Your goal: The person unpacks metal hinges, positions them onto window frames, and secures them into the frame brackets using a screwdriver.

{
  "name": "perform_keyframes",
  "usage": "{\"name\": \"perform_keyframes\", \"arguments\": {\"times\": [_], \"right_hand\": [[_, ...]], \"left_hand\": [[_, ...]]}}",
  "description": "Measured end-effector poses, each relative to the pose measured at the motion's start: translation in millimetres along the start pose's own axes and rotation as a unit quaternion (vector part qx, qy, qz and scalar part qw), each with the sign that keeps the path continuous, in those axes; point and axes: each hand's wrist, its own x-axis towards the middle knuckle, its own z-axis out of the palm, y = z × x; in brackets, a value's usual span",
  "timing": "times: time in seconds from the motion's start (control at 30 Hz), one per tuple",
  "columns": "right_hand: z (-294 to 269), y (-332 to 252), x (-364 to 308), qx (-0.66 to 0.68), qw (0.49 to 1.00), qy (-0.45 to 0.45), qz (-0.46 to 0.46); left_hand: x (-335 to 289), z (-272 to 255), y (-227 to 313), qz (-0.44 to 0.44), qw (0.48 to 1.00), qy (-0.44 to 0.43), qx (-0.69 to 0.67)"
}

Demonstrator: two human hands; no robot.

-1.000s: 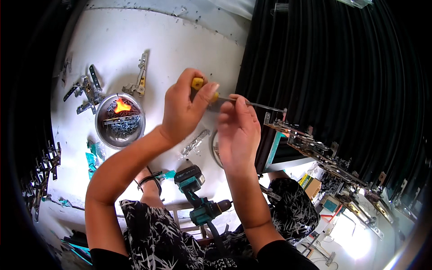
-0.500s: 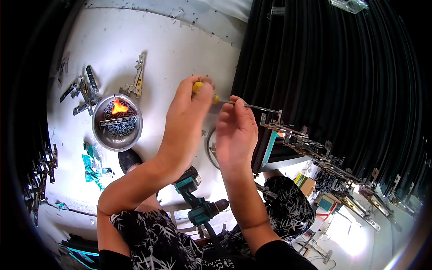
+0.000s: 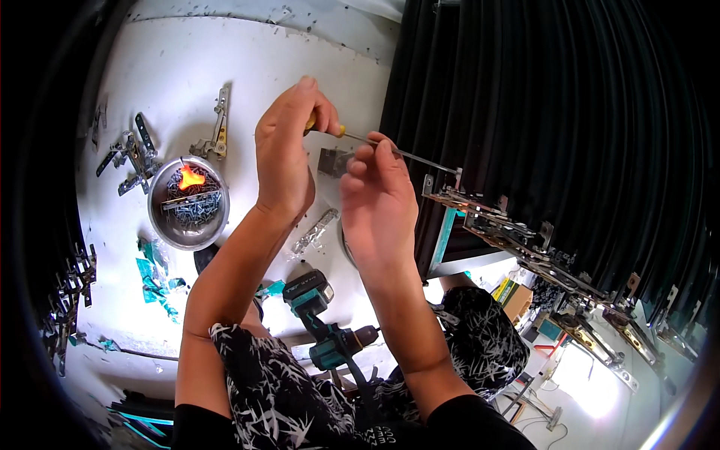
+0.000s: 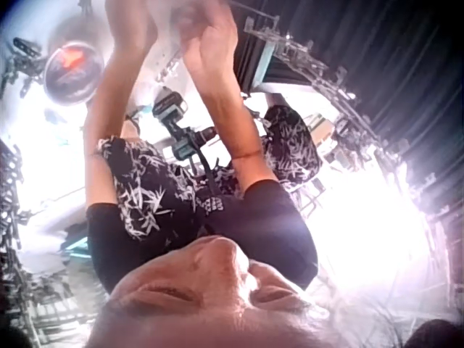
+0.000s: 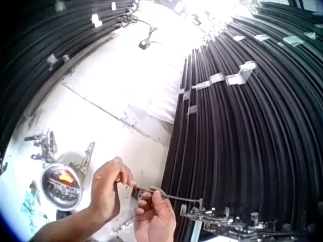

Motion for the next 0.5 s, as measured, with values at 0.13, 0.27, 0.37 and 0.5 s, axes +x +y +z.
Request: {"name": "perform_keyframes", "arguments": {"times": [0.13, 0.27, 0.37, 0.5], "right_hand": [[-8, 2, 0, -0.007, 1.0, -0.015, -0.001], [-4, 5, -6, -0.032, 0.999, -0.016, -0.02], [0, 3, -4, -0.039, 0.999, -0.007, -0.011], [10, 11, -15, -0.064, 0.996, -0.015, 0.067]], "left_hand": [[-11, -10, 2, 0.004, 0.997, -0.069, -0.022], [-13, -27, 8, 0.072, 0.983, -0.094, 0.142], [-2, -32, 18, -0.004, 0.953, -0.173, 0.248], [10, -42, 8, -0.038, 0.968, -0.188, 0.161]]}}
